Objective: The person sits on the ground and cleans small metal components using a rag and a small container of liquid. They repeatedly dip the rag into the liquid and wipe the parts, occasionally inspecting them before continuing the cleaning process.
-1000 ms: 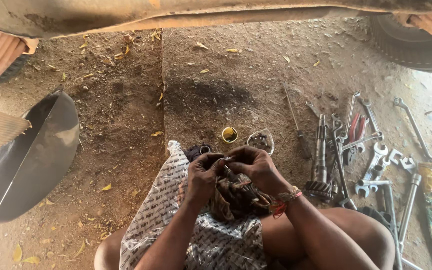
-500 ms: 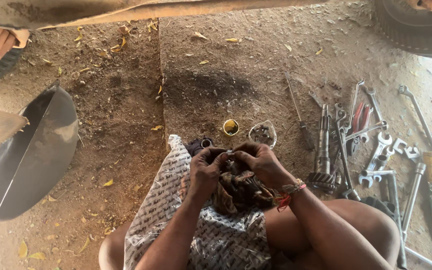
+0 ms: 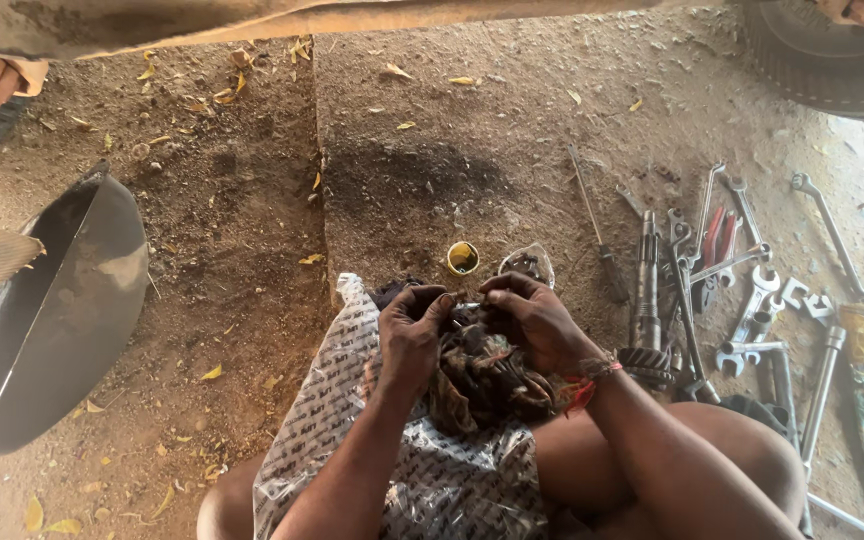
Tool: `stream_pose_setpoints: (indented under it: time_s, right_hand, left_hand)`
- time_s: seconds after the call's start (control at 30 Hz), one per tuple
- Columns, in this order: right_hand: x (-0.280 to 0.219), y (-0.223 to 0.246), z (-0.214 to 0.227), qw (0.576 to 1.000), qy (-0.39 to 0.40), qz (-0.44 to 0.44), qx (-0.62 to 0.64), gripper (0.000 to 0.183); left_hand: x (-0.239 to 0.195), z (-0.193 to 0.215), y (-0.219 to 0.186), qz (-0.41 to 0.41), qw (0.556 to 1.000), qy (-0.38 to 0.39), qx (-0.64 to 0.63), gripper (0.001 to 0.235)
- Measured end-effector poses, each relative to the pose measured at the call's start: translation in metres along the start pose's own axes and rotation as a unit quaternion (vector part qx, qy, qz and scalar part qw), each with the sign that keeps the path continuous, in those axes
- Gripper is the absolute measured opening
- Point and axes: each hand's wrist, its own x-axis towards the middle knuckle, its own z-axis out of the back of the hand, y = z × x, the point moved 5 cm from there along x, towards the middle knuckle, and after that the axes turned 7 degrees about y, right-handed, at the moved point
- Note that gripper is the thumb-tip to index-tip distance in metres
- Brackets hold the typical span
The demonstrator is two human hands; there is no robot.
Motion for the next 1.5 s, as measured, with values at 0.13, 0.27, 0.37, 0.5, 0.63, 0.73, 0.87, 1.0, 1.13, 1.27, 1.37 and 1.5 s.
stream_pose_setpoints:
  time_s: [0.13,0.27,0.37,0.5,0.63,0.73,0.87,1.0,1.13,1.27,1.37,1.5]
  right_hand:
    - [0.009,0.012,-0.004,0.866,-0.093,-0.018,-0.492,0.037]
    - [0.028,0.025,-0.029,0.721,-0.12,0.157,-0.664,0.033]
    - [0.037,0.017,-0.032,0.678,-0.138,0.191,-0.697,0.029]
    - [0.047,0.011,-0.026,0.651,-0.131,0.217,-0.715,0.029]
    - [0.053,0.004,-0.02,0.628,-0.121,0.223,-0.736,0.027]
    - [0.056,0.002,-0.019,0.634,-0.117,0.234,-0.727,0.027]
    - [0.057,0.002,-0.018,0.641,-0.117,0.224,-0.725,0.028]
    - [0.055,0.004,-0.021,0.634,-0.122,0.236,-0.726,0.027]
    - [0.058,-0.001,-0.014,0.664,-0.131,0.223,-0.702,0.021]
    - [0.066,-0.003,-0.008,0.712,-0.132,0.202,-0.66,0.017]
    - [0.065,0.0,-0.001,0.822,-0.12,0.133,-0.54,0.02]
    - [0.04,0.019,-0.016,0.841,-0.09,0.121,-0.52,0.026]
  left_hand:
    - [0.007,0.012,0.011,0.0,0.998,-0.057,-0.019,0.025]
    - [0.021,0.021,0.015,-0.026,0.996,-0.07,-0.054,0.02]
    - [0.019,0.031,0.022,-0.012,0.995,-0.086,-0.044,0.019]
    - [0.02,0.029,0.022,0.0,0.996,-0.083,-0.04,0.019]
    - [0.021,0.022,0.02,0.02,0.996,-0.08,-0.046,0.019]
    - [0.02,0.021,0.017,0.019,0.995,-0.082,-0.043,0.02]
    - [0.02,0.024,0.018,0.021,0.995,-0.087,-0.041,0.02]
    - [0.021,0.025,0.02,0.028,0.995,-0.088,-0.041,0.021]
    - [0.022,0.025,0.022,0.023,0.996,-0.084,-0.038,0.021]
    - [0.023,0.028,0.027,0.02,0.995,-0.083,-0.056,0.023]
    - [0.027,0.029,0.026,0.006,0.996,-0.074,-0.059,0.024]
    - [0.025,0.026,0.015,-0.015,0.997,-0.066,-0.046,0.024]
